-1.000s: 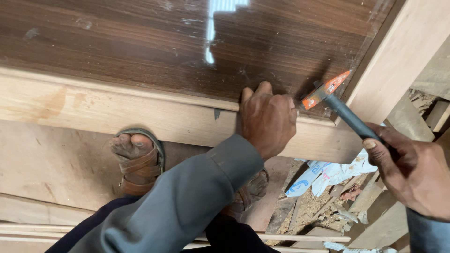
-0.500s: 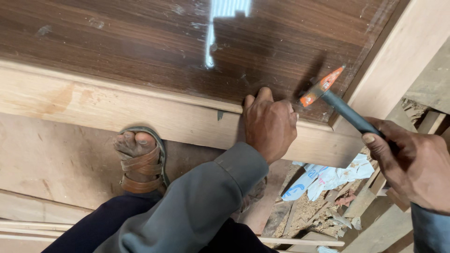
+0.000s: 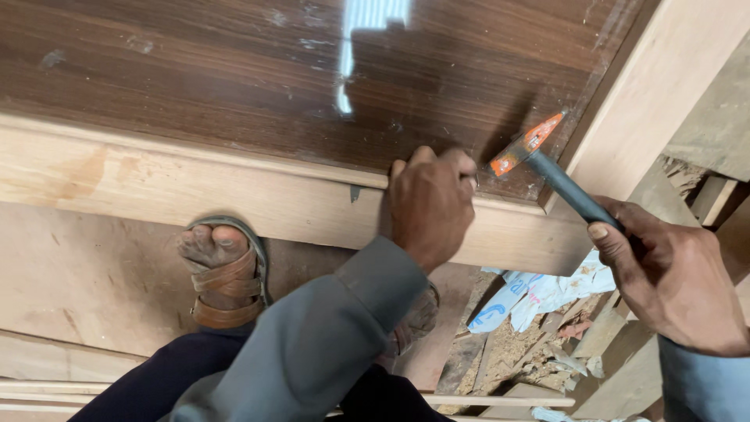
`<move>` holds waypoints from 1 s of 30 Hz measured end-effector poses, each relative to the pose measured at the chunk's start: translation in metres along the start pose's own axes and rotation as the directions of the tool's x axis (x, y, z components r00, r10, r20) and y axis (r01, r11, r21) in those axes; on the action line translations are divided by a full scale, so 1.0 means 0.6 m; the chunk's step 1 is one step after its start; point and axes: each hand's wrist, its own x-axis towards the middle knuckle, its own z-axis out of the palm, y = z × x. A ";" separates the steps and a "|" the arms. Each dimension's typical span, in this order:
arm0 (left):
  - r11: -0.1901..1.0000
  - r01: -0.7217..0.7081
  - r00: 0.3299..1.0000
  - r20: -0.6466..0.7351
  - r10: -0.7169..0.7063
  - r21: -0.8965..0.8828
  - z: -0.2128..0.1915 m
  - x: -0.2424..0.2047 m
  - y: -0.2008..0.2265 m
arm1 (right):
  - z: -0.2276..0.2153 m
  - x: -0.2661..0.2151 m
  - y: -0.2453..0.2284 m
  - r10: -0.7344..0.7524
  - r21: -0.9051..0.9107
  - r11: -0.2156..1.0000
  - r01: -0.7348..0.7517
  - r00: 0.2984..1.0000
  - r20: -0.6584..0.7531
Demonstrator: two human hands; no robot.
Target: The person hammers nails into the wooden frame of a door by hand using a hammer.
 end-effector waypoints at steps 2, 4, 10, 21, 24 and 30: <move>1.000 0.003 1.000 0.009 -0.003 0.021 -0.007 -0.002 -0.007 | 0.028 -0.003 0.018 0.008 0.039 0.999 -0.007 1.000 -0.027; 0.999 0.001 1.000 0.018 -0.002 0.042 -0.010 0.001 -0.015 | 0.049 -0.014 0.032 0.019 0.078 0.997 -0.014 0.998 -0.058; 0.726 -0.555 0.831 0.236 0.504 0.406 0.000 0.048 -0.038 | 0.096 -0.042 0.017 0.193 0.548 0.826 -0.136 0.980 -0.047; 0.257 -0.896 0.427 0.536 0.728 0.363 0.013 0.092 -0.029 | 0.089 -0.090 0.000 0.268 0.851 0.524 -0.042 0.956 -0.118; 0.815 -0.545 0.785 0.461 0.414 0.197 0.026 0.050 -0.012 | 0.086 -0.129 0.016 0.371 0.861 0.508 -0.036 0.911 -0.181; 0.672 -0.724 0.341 0.765 0.546 -0.156 0.067 -0.153 0.063 | 0.130 -0.217 0.046 0.506 0.902 0.431 -0.010 0.831 -0.232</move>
